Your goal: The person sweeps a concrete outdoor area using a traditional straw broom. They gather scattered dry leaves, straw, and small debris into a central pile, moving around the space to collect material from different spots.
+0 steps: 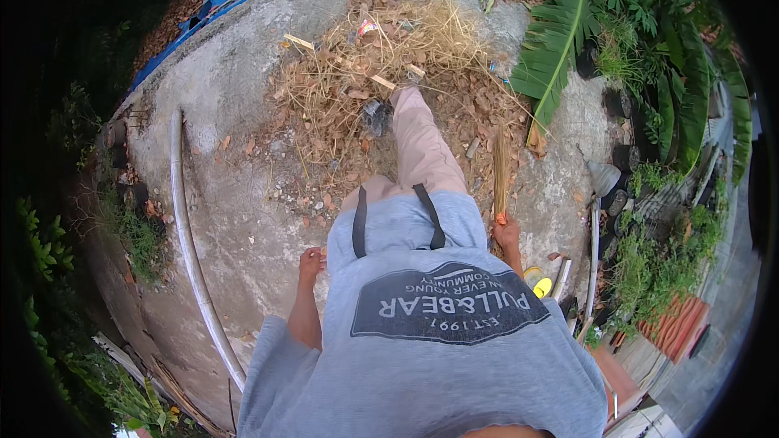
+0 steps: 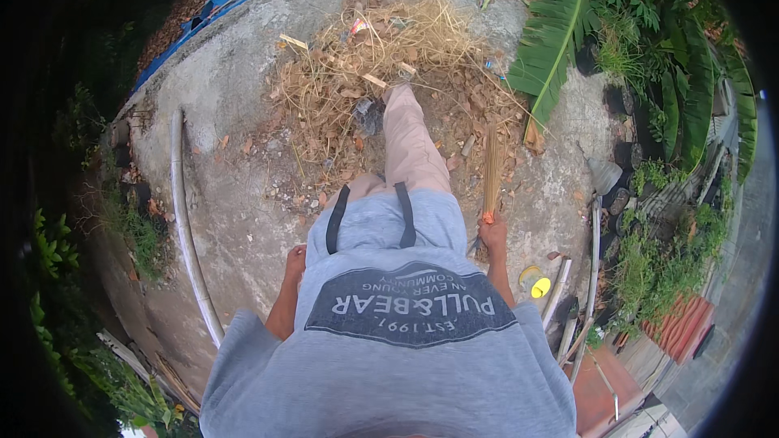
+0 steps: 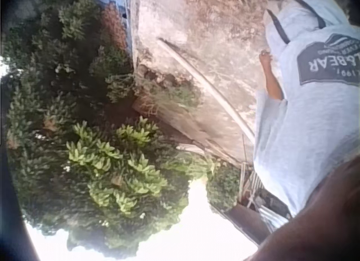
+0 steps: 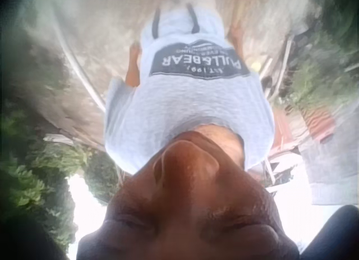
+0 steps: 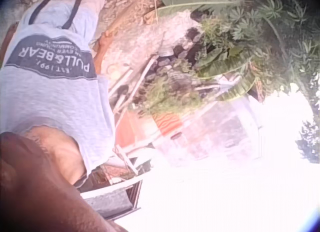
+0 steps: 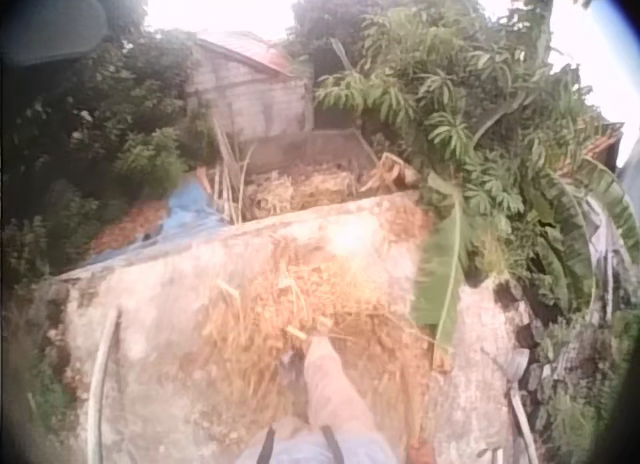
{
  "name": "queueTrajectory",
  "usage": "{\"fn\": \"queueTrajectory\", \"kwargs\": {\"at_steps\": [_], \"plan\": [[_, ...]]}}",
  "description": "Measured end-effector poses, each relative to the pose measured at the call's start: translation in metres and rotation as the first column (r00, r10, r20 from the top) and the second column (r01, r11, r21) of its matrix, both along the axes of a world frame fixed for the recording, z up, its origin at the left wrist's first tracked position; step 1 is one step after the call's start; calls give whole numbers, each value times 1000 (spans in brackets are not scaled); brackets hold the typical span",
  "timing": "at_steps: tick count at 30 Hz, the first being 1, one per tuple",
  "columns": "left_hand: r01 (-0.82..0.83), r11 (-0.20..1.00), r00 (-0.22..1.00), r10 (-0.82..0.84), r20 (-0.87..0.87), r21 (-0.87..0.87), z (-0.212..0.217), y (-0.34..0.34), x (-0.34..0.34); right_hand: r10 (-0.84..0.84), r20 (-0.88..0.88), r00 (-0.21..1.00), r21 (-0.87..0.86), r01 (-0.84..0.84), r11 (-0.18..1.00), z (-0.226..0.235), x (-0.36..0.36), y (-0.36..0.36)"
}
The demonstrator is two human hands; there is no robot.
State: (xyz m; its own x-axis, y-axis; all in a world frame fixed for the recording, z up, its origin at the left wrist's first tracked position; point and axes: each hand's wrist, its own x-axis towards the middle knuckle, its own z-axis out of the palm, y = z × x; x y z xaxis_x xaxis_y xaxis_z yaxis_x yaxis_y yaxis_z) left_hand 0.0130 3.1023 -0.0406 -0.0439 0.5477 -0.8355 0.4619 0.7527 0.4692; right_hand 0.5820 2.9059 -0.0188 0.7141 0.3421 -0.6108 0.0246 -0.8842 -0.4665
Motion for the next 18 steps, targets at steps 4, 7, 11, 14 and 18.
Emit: {"fn": "queueTrajectory", "kwargs": {"at_steps": [4, 7, 11, 14, 18], "plan": [[-55, 998, 996, 53, 64, 19, 9, -4, 47, 120, -43, 992, -29, -121, 992, 5, 0, -7], [-48, 997, 960, 32, 277, 54, 25, 15, 152, 229, 226, 947, 27, -242, 970, -54, 122, -95], [-335, 942, 933, 332, 141, -2, 79, -28, 139, 311, -218, 925, -246, -360, 900, 44, 130, 19], [-473, 881, 874, 469, 124, 5, 85, -51, 175, 405, -155, 901, -197, -430, 881, 64, 194, 67], [-567, 812, 820, 572, -2, -137, 84, -89, 243, 579, -79, 811, -198, -582, 789, 40, 273, 118]]}}
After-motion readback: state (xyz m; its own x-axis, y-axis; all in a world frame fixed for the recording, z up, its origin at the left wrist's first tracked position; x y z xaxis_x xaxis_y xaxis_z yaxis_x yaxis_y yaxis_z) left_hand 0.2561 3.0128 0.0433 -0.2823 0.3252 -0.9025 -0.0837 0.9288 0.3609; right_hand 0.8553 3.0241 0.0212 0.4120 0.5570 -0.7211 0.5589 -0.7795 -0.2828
